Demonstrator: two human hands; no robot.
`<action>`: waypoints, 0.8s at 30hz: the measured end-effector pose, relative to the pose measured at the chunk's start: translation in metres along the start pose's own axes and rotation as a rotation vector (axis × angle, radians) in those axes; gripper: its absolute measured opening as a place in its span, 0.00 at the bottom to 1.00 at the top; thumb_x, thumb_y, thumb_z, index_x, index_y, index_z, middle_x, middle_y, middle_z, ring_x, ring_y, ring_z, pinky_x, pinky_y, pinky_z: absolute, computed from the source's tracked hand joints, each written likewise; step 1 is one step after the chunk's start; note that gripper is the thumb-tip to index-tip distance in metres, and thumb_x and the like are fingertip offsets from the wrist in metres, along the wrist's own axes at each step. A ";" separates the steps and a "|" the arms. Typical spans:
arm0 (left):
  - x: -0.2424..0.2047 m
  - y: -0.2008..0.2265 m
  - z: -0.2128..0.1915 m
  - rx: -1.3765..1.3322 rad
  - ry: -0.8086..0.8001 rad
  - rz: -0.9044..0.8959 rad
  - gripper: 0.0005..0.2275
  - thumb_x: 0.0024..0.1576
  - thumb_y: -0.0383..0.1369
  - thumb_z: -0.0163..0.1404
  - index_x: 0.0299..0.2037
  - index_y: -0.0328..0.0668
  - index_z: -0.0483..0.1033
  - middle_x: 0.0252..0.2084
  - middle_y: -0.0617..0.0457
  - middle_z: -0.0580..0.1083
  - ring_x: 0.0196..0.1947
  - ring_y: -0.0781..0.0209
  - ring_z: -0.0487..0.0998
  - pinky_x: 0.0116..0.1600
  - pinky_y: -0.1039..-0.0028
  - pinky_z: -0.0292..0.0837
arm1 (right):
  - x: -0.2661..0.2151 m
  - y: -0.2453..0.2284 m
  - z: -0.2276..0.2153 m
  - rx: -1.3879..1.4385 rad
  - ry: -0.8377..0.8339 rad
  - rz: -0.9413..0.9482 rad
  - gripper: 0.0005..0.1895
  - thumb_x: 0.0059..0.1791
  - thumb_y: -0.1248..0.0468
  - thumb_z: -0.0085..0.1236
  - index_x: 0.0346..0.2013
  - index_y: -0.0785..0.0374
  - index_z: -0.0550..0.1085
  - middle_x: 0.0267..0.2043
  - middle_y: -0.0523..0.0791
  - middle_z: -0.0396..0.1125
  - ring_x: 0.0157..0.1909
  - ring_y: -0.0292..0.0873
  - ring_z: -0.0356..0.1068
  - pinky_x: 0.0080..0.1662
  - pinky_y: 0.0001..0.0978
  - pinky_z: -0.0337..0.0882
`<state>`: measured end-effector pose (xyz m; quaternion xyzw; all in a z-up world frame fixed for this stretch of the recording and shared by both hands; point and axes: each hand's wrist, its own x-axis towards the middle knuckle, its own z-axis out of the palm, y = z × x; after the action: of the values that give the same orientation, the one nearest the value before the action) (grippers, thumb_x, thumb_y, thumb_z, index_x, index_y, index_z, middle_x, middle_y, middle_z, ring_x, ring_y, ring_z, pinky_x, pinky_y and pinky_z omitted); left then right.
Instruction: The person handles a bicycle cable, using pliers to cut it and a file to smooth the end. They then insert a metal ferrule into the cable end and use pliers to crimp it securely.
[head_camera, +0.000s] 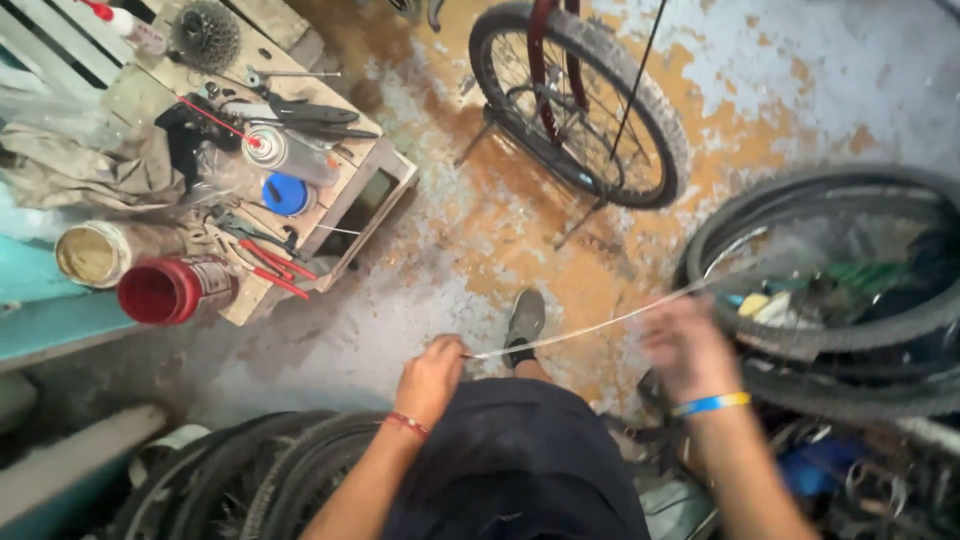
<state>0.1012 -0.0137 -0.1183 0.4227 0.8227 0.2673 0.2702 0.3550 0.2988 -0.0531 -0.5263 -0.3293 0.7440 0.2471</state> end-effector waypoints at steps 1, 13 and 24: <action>-0.005 0.004 -0.002 0.040 -0.009 0.079 0.06 0.59 0.32 0.51 0.44 0.52 0.78 0.53 0.57 0.77 0.46 0.53 0.82 0.45 0.58 0.79 | -0.023 0.037 0.023 -0.101 -0.053 0.124 0.11 0.49 0.54 0.64 0.39 0.57 0.77 0.40 0.44 0.76 0.33 0.37 0.72 0.35 0.27 0.69; -0.059 0.045 -0.021 -0.997 -0.068 -0.570 0.19 0.61 0.27 0.48 0.62 0.26 0.70 0.60 0.33 0.69 0.46 0.40 0.83 0.46 0.66 0.85 | -0.121 0.189 0.080 0.001 -0.045 0.320 0.19 0.58 0.56 0.51 0.50 0.71 0.77 0.44 0.53 0.78 0.38 0.43 0.79 0.36 0.30 0.78; -0.087 0.105 0.024 -1.188 -0.216 -1.227 0.20 0.54 0.45 0.62 0.46 0.47 0.66 0.38 0.52 0.77 0.20 0.66 0.77 0.21 0.83 0.67 | -0.171 0.196 0.044 0.173 -0.010 0.267 0.19 0.57 0.59 0.50 0.49 0.75 0.77 0.41 0.55 0.76 0.41 0.48 0.78 0.42 0.33 0.78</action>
<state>0.2186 -0.0297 -0.0463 -0.2849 0.5993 0.4183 0.6202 0.3644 0.0367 -0.0834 -0.5382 -0.1925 0.7985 0.1888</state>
